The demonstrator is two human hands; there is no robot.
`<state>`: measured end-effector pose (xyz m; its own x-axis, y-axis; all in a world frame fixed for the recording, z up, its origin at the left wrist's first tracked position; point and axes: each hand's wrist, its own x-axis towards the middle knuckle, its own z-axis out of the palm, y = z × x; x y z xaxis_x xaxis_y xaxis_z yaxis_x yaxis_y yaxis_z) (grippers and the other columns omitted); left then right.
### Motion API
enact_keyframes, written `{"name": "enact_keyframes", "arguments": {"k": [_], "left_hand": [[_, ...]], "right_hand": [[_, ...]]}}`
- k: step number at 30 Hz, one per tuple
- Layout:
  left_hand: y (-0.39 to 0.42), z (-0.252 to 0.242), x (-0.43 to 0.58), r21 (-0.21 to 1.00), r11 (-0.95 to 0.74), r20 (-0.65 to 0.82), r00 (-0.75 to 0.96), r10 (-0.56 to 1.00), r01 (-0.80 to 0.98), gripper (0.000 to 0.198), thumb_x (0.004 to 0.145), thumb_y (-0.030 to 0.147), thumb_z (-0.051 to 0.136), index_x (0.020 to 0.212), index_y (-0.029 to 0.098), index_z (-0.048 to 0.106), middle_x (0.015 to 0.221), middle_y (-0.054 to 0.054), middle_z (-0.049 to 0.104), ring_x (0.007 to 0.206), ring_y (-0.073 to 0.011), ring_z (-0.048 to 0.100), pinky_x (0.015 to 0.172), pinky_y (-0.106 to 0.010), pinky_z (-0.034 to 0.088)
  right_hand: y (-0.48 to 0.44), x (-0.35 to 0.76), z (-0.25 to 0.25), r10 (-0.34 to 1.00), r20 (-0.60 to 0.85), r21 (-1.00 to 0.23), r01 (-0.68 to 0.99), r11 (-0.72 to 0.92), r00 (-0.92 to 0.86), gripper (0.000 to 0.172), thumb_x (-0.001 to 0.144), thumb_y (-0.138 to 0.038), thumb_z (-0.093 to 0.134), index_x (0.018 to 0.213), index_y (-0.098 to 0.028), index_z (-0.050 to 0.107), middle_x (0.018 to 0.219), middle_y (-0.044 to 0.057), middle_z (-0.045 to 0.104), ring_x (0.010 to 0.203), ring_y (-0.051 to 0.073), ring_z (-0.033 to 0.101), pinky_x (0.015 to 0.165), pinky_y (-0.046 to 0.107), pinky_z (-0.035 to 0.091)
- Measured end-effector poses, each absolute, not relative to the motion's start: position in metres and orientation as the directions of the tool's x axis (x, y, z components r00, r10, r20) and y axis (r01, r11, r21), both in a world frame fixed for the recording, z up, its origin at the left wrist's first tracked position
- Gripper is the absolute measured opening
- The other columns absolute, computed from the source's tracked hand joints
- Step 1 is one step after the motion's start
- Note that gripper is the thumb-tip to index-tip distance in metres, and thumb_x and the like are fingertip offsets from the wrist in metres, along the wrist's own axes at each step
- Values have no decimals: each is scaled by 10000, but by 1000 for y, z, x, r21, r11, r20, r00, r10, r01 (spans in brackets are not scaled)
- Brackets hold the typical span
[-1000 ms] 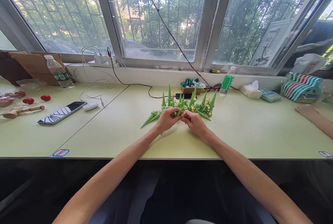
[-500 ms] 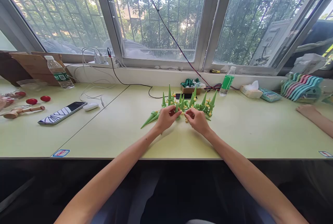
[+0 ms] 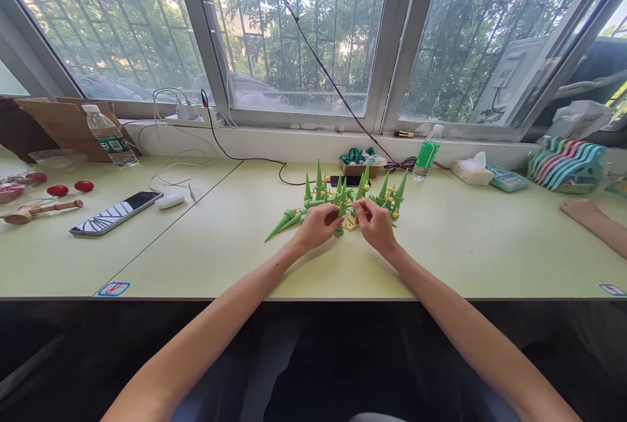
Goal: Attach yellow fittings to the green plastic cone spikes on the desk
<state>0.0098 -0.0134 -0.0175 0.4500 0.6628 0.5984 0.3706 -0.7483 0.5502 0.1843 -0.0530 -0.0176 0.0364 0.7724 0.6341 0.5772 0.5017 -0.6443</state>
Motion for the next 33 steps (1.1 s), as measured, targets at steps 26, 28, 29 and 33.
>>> {"name": "enact_keyframes", "arguments": {"k": [26, 28, 29, 33], "left_hand": [[-5, -29, 24, 499, -750, 650, 384, 655, 434, 284, 867, 289, 624, 644, 180, 487, 599, 23, 568, 556, -112, 489, 569, -248, 392], [-4, -30, 25, 471, -755, 664, 380, 644, 456, 291, 863, 279, 631, 639, 181, 474, 601, 23, 553, 555, -112, 469, 565, -251, 373], [-3, -31, 25, 460, -758, 671, 377, 638, 463, 296, 861, 279, 637, 638, 181, 468, 606, 22, 548, 556, -112, 461, 563, -251, 365], [-1, -32, 25, 442, -759, 681, 371, 631, 479, 322, 869, 307, 641, 642, 181, 451, 608, 24, 527, 548, -109, 438, 553, -248, 341]], "right_hand": [[-48, 186, -26, 726, 683, -541, 721, 434, 76, 334, 977, -408, 409, 768, -206, 574, 554, -12, 507, 492, 141, 425, 541, 265, 314], [-48, 186, -26, 734, 675, -547, 717, 432, 73, 329, 975, -408, 415, 771, -207, 576, 559, -9, 518, 491, 143, 429, 539, 266, 313], [-48, 186, -26, 737, 672, -550, 715, 431, 72, 324, 974, -404, 419, 771, -207, 578, 562, -6, 526, 492, 143, 432, 539, 266, 313], [-48, 186, -26, 747, 662, -548, 719, 428, 59, 304, 966, -380, 438, 765, -204, 584, 585, 6, 566, 502, 145, 454, 544, 265, 314]]}}
